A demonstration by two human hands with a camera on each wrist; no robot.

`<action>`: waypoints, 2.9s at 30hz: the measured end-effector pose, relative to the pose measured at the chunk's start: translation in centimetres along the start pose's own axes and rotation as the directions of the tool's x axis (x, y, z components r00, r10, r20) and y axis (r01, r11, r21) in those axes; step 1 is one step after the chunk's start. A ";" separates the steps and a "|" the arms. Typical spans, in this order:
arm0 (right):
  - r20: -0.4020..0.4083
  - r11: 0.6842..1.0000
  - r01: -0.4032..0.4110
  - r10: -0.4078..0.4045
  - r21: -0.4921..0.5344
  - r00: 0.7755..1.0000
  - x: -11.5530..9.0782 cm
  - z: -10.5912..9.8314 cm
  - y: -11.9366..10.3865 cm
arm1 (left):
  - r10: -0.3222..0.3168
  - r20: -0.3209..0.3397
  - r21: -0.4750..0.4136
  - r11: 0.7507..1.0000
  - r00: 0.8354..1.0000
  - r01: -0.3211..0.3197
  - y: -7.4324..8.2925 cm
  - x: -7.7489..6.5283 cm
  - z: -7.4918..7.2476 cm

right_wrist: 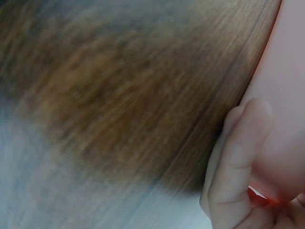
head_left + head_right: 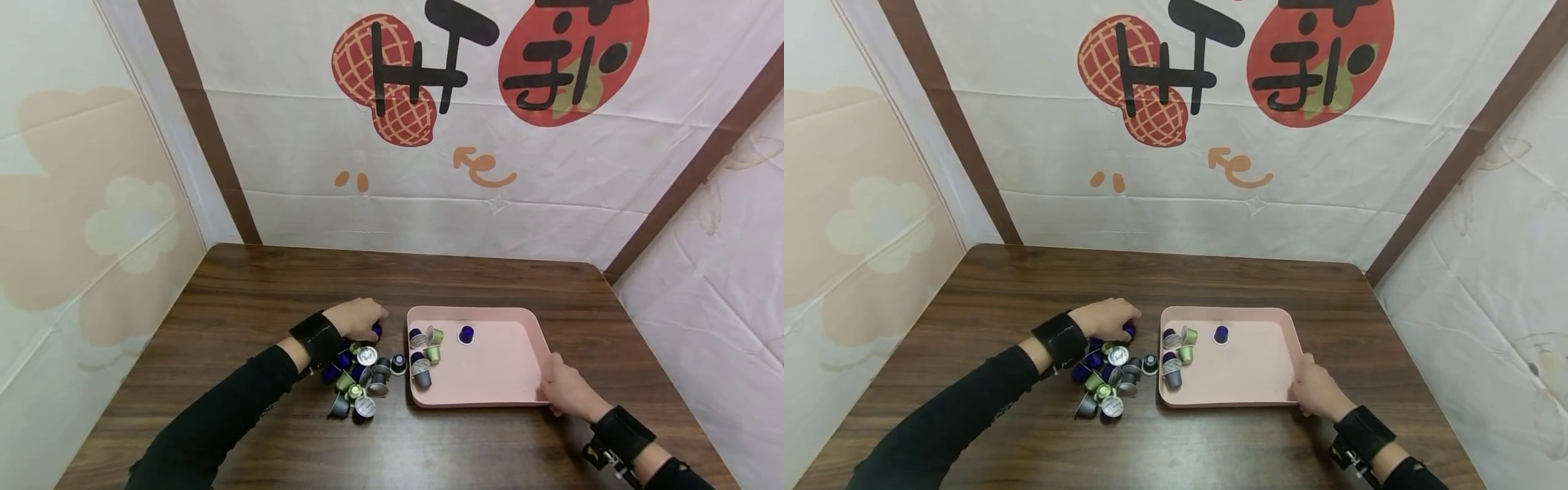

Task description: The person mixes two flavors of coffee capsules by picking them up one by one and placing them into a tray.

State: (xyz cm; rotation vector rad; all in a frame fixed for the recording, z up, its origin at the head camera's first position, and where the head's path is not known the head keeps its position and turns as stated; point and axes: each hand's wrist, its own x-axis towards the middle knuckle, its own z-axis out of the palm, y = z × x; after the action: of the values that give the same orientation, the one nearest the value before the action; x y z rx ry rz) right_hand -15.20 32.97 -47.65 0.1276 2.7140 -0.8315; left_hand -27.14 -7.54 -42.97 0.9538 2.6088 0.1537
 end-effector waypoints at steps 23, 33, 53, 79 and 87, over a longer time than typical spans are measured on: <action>0.007 1.000 0.013 -0.014 0.019 1.000 -0.2 -0.1 0.0 | 0.205 -0.096 0.067 0.978 0.974 -0.199 7.9 0.3 -2.3; -0.021 0.999 0.055 -0.055 0.000 0.998 -0.2 0.0 0.2 | 0.295 -0.053 0.229 0.934 0.954 -0.276 11.7 0.8 -1.2; -0.008 1.000 0.003 -0.003 -0.019 1.000 0.2 0.0 0.3 | 0.384 -0.017 0.263 0.892 0.923 -0.367 15.0 1.1 0.7; 0.006 1.000 -0.003 0.003 -0.017 1.000 -0.1 -0.3 -0.1 | 0.109 -0.034 -0.023 0.994 0.993 -0.110 2.3 -4.2 -1.9; -0.011 1.000 0.014 -0.014 -0.015 1.000 -0.1 -0.1 0.1 | 0.002 0.055 -0.045 0.999 0.998 0.001 -0.7 -6.4 -0.9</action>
State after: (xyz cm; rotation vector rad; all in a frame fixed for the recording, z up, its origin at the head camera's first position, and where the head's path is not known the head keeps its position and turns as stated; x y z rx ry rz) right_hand -15.10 33.11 -47.55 0.1102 2.7340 -0.8164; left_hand -23.37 -12.18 -40.42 0.9299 2.5438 0.1824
